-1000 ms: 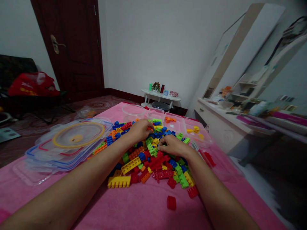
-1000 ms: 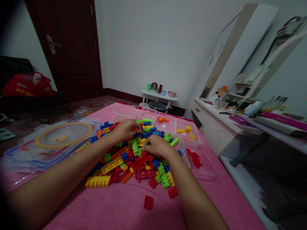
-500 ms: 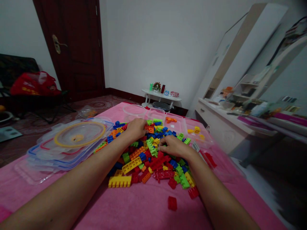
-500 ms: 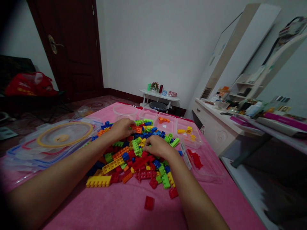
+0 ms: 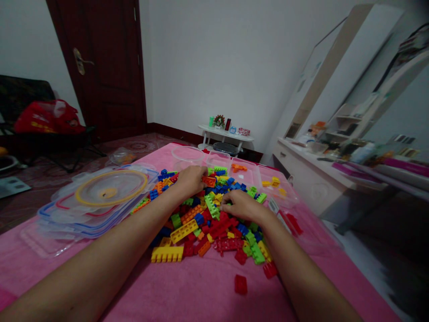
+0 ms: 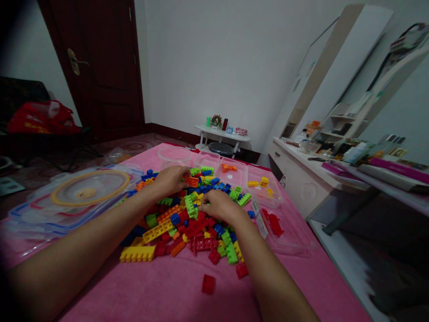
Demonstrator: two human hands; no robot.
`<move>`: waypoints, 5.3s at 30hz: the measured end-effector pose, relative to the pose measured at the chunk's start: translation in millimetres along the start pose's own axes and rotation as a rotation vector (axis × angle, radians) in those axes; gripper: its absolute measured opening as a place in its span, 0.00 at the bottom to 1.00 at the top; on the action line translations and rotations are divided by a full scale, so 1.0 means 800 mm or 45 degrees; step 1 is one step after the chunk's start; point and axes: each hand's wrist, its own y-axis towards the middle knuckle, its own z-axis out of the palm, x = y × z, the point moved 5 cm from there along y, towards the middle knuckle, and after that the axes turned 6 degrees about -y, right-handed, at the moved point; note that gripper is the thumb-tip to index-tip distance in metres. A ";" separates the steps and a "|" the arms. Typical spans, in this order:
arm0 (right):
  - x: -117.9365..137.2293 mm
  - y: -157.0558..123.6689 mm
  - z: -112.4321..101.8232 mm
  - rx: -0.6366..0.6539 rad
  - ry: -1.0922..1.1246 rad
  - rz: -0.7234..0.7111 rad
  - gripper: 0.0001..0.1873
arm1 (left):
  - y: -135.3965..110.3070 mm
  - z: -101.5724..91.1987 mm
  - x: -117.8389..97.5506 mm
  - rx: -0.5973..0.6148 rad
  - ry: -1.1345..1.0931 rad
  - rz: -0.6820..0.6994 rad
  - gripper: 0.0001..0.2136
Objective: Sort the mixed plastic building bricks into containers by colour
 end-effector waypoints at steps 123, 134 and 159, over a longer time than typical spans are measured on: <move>0.011 -0.001 0.000 -0.067 -0.216 0.050 0.11 | 0.000 0.006 -0.004 0.062 0.019 -0.007 0.15; 0.013 0.000 0.001 -0.080 -0.266 0.061 0.12 | 0.000 0.006 -0.005 0.051 0.032 -0.014 0.15; 0.013 0.001 0.002 -0.053 -0.288 0.063 0.12 | 0.000 0.005 -0.005 0.077 0.012 -0.027 0.15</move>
